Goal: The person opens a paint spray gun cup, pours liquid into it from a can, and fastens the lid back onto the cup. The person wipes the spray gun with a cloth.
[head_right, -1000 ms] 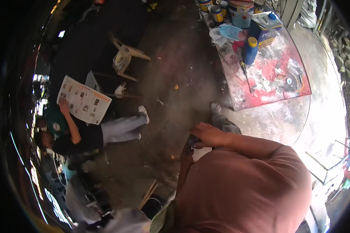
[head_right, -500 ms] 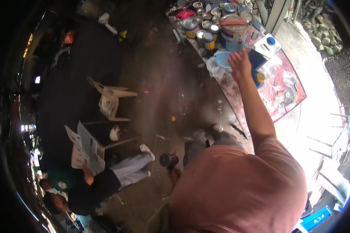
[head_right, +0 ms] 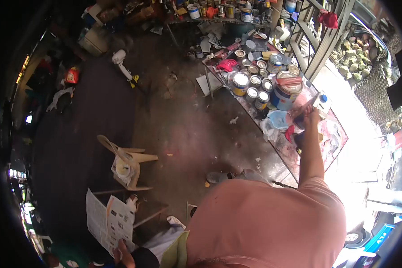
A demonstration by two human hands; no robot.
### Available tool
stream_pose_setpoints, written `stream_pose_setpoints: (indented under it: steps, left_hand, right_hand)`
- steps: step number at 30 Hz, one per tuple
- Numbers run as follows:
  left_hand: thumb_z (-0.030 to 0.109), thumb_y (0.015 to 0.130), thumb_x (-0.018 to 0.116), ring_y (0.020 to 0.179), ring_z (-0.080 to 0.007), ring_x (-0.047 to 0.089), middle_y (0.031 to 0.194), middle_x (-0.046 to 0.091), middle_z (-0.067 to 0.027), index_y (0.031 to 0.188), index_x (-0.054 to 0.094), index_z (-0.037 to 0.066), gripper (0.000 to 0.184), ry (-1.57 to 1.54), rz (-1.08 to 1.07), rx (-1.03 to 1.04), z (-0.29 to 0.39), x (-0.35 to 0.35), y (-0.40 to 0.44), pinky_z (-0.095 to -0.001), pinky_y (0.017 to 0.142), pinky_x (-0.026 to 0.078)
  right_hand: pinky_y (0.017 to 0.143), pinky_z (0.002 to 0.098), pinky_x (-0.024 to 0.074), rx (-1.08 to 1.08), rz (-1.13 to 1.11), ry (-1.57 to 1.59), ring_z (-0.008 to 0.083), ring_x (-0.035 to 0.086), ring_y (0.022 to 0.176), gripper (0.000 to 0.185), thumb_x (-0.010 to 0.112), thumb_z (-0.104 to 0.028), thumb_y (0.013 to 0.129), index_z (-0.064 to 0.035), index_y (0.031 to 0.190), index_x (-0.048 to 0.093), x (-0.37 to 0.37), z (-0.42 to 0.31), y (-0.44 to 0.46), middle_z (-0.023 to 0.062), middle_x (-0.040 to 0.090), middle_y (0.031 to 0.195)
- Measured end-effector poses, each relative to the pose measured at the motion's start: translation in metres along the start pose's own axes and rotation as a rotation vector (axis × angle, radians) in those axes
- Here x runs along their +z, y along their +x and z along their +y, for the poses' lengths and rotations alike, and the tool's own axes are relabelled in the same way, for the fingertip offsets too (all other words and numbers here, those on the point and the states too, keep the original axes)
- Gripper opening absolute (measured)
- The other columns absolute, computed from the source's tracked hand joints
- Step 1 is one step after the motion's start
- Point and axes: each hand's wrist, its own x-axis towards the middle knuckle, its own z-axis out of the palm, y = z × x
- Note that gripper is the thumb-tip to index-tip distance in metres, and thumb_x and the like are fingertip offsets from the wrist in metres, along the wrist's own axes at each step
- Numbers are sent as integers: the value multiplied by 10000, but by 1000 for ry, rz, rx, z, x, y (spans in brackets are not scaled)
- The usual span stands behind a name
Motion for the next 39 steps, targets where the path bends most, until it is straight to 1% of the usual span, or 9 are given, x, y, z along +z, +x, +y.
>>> stream_pose_setpoints:
  steps: [10, 15, 22, 25, 27, 29, 36, 37, 39]
  left_hand:
    - [299, 938, 571, 531, -212, 519, 679, 514, -62, 1118, 529, 154, 235, -27, -27, 89, 147, 28, 119, -357, 461, 416]
    - [253, 898, 662, 452, -152, 481, 592, 492, -30, 1027, 534, 131, 219, -34, 117, 228, 189, 77, 128, -302, 400, 380]
    - [267, 909, 644, 470, -175, 502, 635, 520, -42, 1033, 556, 123, 209, -135, -45, 43, 181, 101, 111, -331, 414, 405]
    - [263, 922, 629, 474, -179, 508, 653, 529, -42, 1063, 566, 131, 203, -142, 7, 3, 184, 111, 98, -334, 416, 409]
    - [260, 931, 618, 477, -181, 512, 665, 535, -42, 1083, 572, 137, 201, -189, 53, -5, 188, 125, 79, -337, 417, 411]
    - [257, 939, 608, 480, -184, 516, 677, 541, -42, 1103, 578, 142, 202, -253, 91, -7, 183, 149, 68, -339, 419, 413]
    - [247, 970, 571, 490, -193, 530, 719, 562, -42, 1172, 600, 162, 222, -506, 167, -80, 146, 205, 81, -348, 423, 421]
    - [286, 976, 569, 396, -101, 377, 565, 388, 29, 1128, 595, 180, 187, -402, 351, 6, 180, 240, 53, -270, 376, 306]
    - [318, 960, 600, 477, -121, 490, 634, 513, -16, 1191, 580, 156, 283, -363, 355, 42, 193, 260, 58, -291, 416, 397]
  right_hand:
    - [650, 259, 496, -519, -342, -835, 176, 688, 808, 311, 527, -296, 998, -13, 1119, 571, 170, -3, -174, 128, 698, 1062]
    - [611, 291, 563, -379, -347, -840, 185, 682, 717, 283, 536, -268, 999, 0, 1089, 561, 233, 53, -147, 131, 692, 928]
    - [503, 241, 464, -81, -291, -612, 124, 584, 571, 183, 568, -258, 979, -78, 963, 594, 288, 126, -40, 25, 619, 734]
    - [504, 292, 449, 120, -276, -509, 172, 625, 652, 201, 588, -271, 947, -73, 976, 583, 273, 171, 93, 39, 629, 776]
    - [725, 311, 480, 302, -266, -472, 191, 630, 915, 224, 566, -211, 960, -51, 1115, 594, 273, 179, 134, 85, 637, 1001]
    - [789, 328, 474, 329, -390, -254, 190, 598, 964, 212, 562, -185, 964, -54, 1128, 590, 266, 182, 177, 85, 610, 1082]
    - [826, 344, 468, 46, -283, -751, 213, 590, 999, 250, 567, -179, 965, -36, 1170, 566, 367, 194, 201, 107, 591, 1131]
    - [831, 346, 467, 12, -296, -813, 217, 589, 1004, 256, 567, -178, 965, -34, 1176, 563, 386, 206, 198, 111, 588, 1138]
    - [842, 350, 465, -52, -318, -904, 223, 587, 1014, 268, 569, -176, 965, -29, 1188, 556, 417, 224, 188, 117, 583, 1152]
